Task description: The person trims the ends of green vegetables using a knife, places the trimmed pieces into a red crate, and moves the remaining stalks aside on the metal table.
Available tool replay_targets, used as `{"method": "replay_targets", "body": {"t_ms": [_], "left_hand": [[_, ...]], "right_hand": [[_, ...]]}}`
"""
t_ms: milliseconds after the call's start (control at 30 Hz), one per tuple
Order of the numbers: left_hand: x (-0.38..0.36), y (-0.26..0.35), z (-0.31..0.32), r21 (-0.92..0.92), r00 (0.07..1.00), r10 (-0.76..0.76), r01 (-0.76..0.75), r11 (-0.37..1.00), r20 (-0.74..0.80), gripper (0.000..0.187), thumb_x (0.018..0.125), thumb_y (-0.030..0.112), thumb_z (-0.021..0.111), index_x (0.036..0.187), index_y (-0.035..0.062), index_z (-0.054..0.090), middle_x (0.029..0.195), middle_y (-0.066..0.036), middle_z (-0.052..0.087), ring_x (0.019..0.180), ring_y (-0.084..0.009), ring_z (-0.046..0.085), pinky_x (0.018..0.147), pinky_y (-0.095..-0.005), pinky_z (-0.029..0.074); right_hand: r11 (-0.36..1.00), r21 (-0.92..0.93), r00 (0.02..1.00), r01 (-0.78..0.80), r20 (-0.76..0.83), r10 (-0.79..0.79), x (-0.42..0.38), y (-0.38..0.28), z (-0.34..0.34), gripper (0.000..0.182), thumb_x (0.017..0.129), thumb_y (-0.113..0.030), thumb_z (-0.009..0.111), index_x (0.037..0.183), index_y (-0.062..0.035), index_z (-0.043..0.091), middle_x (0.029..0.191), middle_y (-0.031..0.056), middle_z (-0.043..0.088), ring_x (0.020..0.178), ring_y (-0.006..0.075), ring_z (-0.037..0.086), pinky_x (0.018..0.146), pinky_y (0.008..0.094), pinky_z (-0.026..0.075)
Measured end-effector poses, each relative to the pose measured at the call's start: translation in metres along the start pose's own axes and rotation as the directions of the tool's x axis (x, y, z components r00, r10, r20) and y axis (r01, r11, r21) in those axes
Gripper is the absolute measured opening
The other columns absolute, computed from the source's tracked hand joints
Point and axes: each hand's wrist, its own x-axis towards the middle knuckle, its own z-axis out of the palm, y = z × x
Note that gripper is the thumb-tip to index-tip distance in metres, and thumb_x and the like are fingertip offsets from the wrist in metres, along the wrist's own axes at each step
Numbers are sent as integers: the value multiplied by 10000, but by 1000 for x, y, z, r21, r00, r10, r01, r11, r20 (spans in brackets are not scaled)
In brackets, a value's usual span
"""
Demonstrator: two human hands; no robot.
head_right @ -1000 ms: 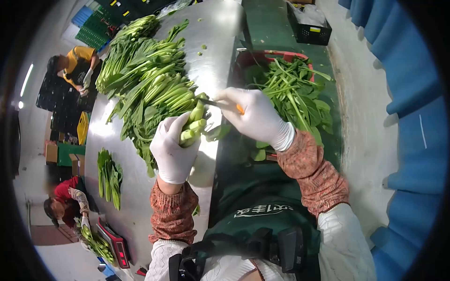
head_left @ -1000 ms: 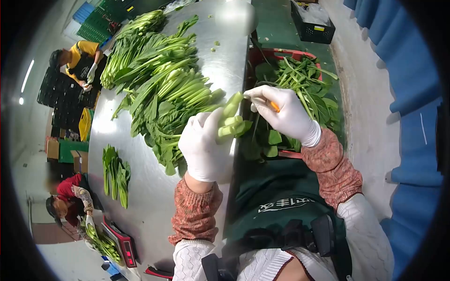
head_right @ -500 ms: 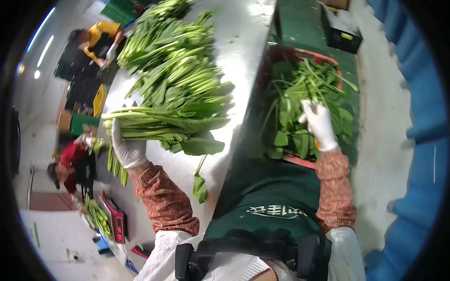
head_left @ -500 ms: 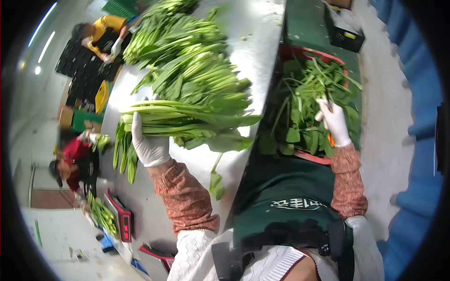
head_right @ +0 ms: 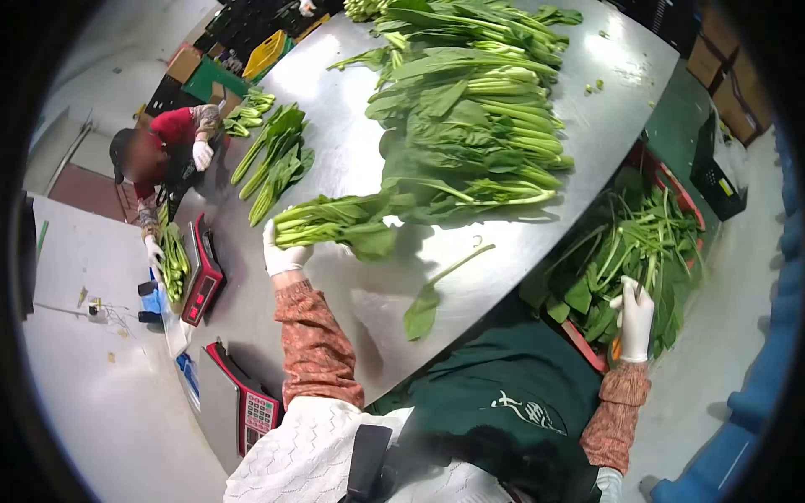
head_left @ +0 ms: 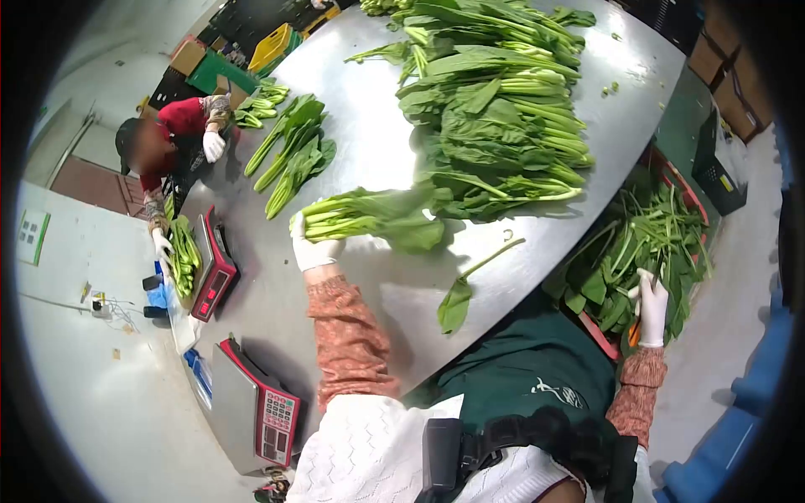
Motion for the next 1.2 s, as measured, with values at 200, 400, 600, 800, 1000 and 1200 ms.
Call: {"method": "replay_targets", "body": {"t_ms": [200,400,600,800,1000,1200], "left_hand": [[141,105,-46,332,943,326,-286,899,-68,551,897,385,605,1336,66,512,1350,-149,546,1186,-339,545,1045,-545,405],[115,95,43,89,966,-153,175,981,-208,1005,808,442,764,1495,-36,207,1561,-190,278,1441,-340,268,1172,-544,235],[-84,-99,79,882,743,-508,-464,78,436,365,864,217,692,1164,17,636,1061,-142,671,938,-238,666,874,-352,526],[-133,-192,11,307,633,-554,-762,-570,542,161,827,137,585,964,53,578,865,-171,647,730,-404,642,679,-498,515],[-188,-254,75,667,435,-620,-718,198,653,357,818,123,742,1118,12,583,1086,-151,666,867,-266,690,737,-376,558],[-153,-268,157,-136,77,-470,-905,-403,879,652,738,234,785,1300,41,517,1378,-120,519,1316,-324,448,1078,-531,356]], "right_hand": [[997,-64,999,-40,3,40,-15,-19,12,316,1016,-247,515,1169,1,640,657,-17,583,445,22,364,414,194,278],[998,23,998,-63,26,63,-25,-41,35,298,1006,-234,542,1162,3,635,669,-12,597,448,23,362,419,191,269],[998,-62,992,-29,124,37,-28,-33,50,304,975,-233,573,1151,3,645,673,-12,629,473,34,442,435,205,356],[1000,-23,992,7,123,-4,-41,-35,43,291,979,-209,566,1153,11,644,684,-3,649,509,38,472,455,223,377],[985,172,999,-12,42,5,-42,-15,19,277,1002,-206,540,1155,4,636,694,1,633,446,21,396,425,187,322],[970,241,985,17,-171,25,-50,-10,-35,283,1007,-231,548,1158,-12,644,688,4,628,445,23,393,423,184,309]]}}
